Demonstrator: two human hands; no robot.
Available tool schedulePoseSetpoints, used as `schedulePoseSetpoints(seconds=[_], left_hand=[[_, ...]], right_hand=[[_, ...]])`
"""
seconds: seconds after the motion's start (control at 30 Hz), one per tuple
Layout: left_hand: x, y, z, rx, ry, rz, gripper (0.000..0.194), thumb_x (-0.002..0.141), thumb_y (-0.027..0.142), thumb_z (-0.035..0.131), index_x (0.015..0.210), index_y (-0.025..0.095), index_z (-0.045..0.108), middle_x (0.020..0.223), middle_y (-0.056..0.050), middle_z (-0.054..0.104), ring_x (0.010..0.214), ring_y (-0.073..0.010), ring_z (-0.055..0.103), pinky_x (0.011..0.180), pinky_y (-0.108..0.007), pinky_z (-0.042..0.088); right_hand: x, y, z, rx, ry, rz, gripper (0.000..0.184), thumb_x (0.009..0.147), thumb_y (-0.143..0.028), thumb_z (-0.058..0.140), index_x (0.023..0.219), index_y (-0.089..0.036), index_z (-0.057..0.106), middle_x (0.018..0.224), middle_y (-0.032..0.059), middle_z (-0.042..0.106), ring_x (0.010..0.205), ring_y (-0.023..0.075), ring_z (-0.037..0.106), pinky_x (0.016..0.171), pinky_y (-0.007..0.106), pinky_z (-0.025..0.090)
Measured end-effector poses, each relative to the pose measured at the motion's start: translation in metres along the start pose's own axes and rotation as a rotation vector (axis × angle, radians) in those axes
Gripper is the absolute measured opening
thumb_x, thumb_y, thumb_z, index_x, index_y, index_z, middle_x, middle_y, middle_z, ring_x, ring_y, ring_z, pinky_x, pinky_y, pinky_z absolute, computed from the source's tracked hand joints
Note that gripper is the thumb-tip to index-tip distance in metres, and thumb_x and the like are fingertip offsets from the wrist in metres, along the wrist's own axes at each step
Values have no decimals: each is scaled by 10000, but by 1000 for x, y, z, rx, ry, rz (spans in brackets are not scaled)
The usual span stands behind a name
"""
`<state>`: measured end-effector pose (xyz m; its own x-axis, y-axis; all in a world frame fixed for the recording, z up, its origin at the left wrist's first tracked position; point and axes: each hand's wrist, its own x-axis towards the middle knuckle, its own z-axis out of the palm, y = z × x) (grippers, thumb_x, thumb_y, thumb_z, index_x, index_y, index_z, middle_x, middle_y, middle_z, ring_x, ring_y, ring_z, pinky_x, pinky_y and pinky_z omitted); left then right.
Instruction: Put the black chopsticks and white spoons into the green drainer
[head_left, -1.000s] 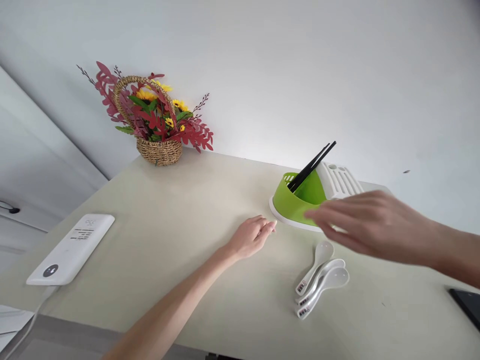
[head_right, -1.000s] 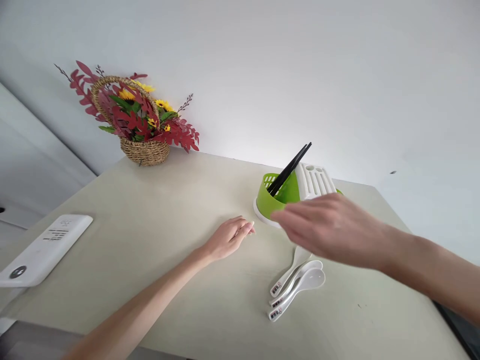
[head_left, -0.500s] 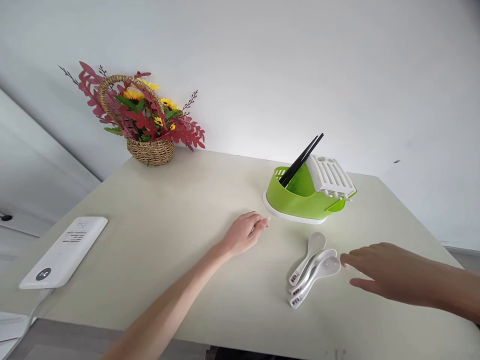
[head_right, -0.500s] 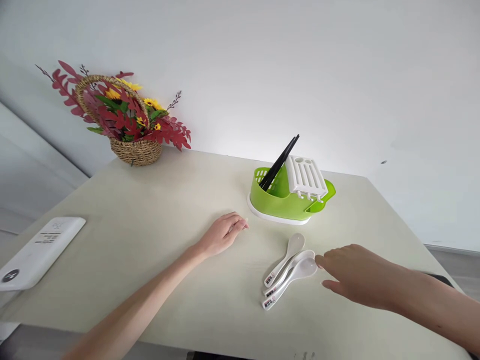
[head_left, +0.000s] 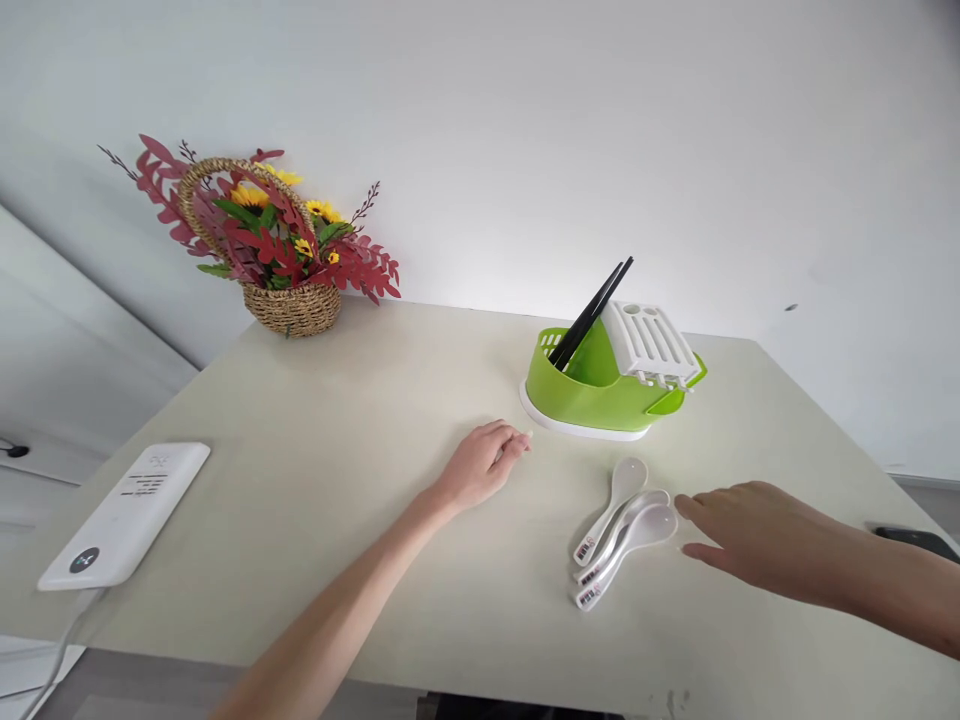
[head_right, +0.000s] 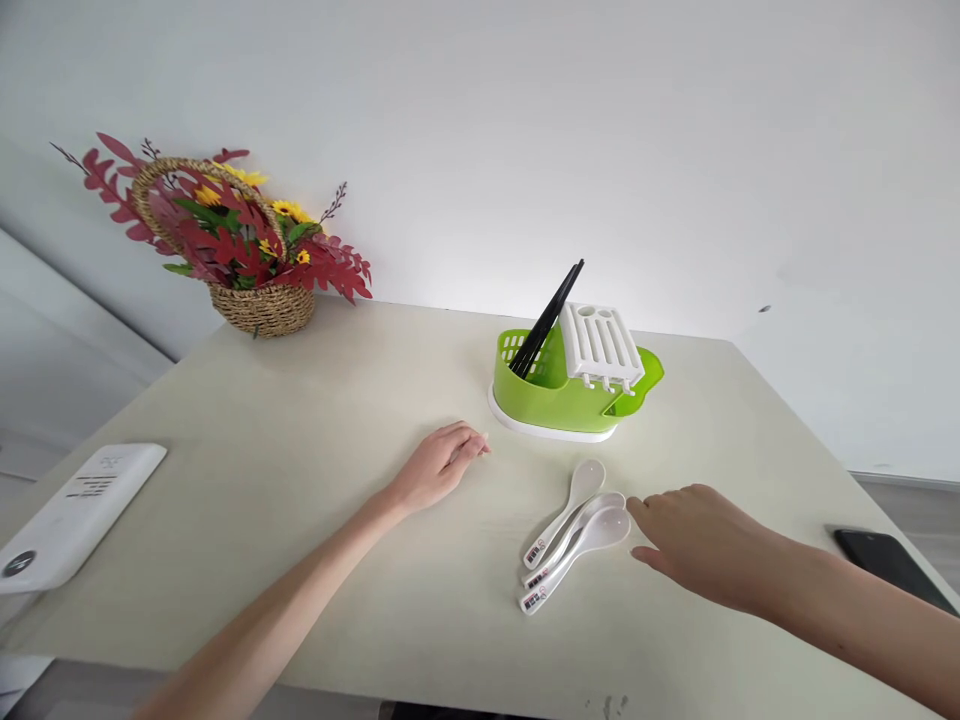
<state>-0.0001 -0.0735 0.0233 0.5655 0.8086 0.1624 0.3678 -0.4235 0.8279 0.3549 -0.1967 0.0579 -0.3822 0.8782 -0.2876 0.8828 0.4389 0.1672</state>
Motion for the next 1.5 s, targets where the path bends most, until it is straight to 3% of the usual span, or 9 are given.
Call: schedulePoseSetpoints(seconds=[0.1, 0.3, 0.53, 0.8, 1.07, 1.2, 1.33, 1.4, 1.5], left_hand=[[0, 0, 0, 4, -5, -3, 466, 1103, 492, 374, 978, 221, 732, 1025, -68, 747, 985, -225, 693, 903, -343, 511], [0, 1, 0, 5, -8, -5, 466, 1096, 501, 380, 977, 222, 734, 1014, -74, 751, 982, -230, 687, 908, -353, 514], [-1, 1, 0, 4, -2, -9, 462, 1097, 501, 380, 975, 223, 728, 1031, -68, 750, 977, -223, 692, 864, -336, 512], [-2, -1, 0, 15, -9, 6, 434, 1103, 463, 384, 993, 219, 726, 1049, -64, 744, 980, -214, 688, 858, -322, 499], [0, 0, -2, 39, 27, 28, 451, 1100, 485, 394, 957, 214, 725, 989, -64, 732, 938, -216, 677, 864, -335, 490], [-1, -1, -3, 38, 27, 14, 467, 1098, 512, 389, 967, 211, 721, 1004, -66, 726, 903, -209, 667, 810, -330, 487], [-2, -2, -2, 40, 30, 0, 453, 1094, 517, 400, 970, 216, 716, 1021, -64, 727, 892, -206, 669, 779, -325, 491], [-2, -3, -1, 38, 36, 6, 426, 1088, 505, 421, 956, 220, 709, 1019, -60, 730, 906, -206, 676, 787, -323, 500], [-2, -4, 0, 33, 38, 27, 377, 1075, 479, 459, 932, 224, 697, 1013, -56, 732, 908, -204, 681, 770, -312, 511]], right_hand=[[6, -5, -7, -74, -64, -14, 140, 979, -313, 587, 888, -212, 622, 741, 63, 702, 639, 286, 713, 589, 334, 388], [13, -17, -11, -214, 34, -79, 77, 914, -238, 652, 924, -211, 581, 742, 42, 654, 616, 261, 666, 574, 332, 333], [16, -28, -11, -195, 178, -199, 426, 753, -99, 677, 1148, -211, 566, 790, 17, 611, 620, 194, 579, 596, 319, 274], [16, -38, -11, -191, 169, -248, 446, 650, 29, 598, 1023, -217, 586, 817, 15, 624, 650, 189, 600, 574, 328, 248], [17, -54, -7, -239, 153, -261, 252, 736, 6, 585, 875, -204, 561, 746, 20, 639, 605, 195, 605, 559, 353, 237], [16, -54, -22, -96, -12, -235, 173, 762, -63, 605, 850, -206, 561, 741, 18, 673, 607, 201, 631, 570, 341, 239], [13, -48, -53, 155, -173, -276, 129, 781, -151, 627, 874, -216, 565, 819, 23, 719, 682, 212, 664, 633, 321, 315], [12, -48, -70, 311, -215, -233, 87, 831, -202, 619, 907, -225, 584, 829, 13, 729, 700, 209, 661, 666, 327, 356], [12, -53, -96, 673, -249, -112, 181, 899, -330, 654, 1052, -240, 619, 808, -6, 715, 748, 201, 651, 708, 327, 431]])
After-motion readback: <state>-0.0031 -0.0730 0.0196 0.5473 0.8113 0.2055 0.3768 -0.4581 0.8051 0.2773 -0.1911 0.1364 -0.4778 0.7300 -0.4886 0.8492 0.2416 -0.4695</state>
